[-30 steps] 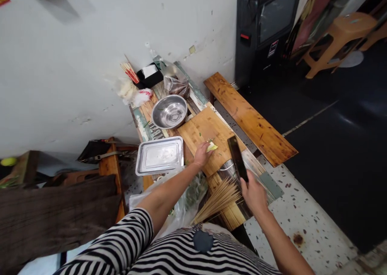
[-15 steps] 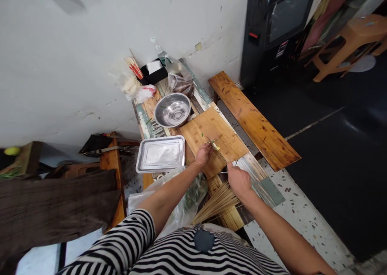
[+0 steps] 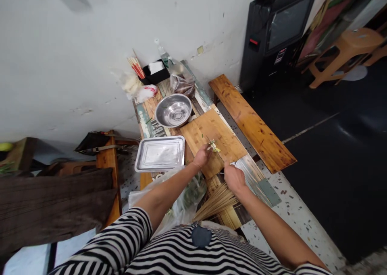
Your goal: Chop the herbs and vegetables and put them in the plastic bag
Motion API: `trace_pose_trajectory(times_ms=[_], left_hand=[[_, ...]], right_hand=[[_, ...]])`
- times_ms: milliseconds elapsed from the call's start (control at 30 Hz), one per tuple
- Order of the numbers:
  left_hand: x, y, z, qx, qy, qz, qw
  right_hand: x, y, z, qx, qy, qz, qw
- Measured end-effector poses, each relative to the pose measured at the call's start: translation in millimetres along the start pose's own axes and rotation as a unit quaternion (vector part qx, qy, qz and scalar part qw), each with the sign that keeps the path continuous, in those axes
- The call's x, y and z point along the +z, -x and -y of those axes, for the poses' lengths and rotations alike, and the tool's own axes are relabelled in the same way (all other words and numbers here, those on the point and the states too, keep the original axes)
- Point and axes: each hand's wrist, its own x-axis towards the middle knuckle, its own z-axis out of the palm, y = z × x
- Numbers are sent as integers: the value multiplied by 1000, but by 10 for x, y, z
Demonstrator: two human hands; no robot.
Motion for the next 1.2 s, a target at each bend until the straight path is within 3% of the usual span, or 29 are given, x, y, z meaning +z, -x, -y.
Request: trace_pose_trajectory(times_ms=[133, 267, 400, 600, 1200], left_hand=[[-29, -9, 25, -2, -37, 22, 999], [-77, -33, 66, 25, -59, 54, 996], [-92, 7, 88, 35, -86, 45, 995], [-92, 26, 160, 43, -107, 57, 992], [-129, 120, 239, 61, -120, 73, 988]], right_hand=[[-80, 20, 56, -1, -6, 5, 1000], [-54, -138, 119, 3, -20, 16, 1000], [1, -210, 97, -1, -25, -1, 1000], [-46, -58, 107, -17, -14, 13, 1000], [0, -209, 282, 8, -35, 27, 999]])
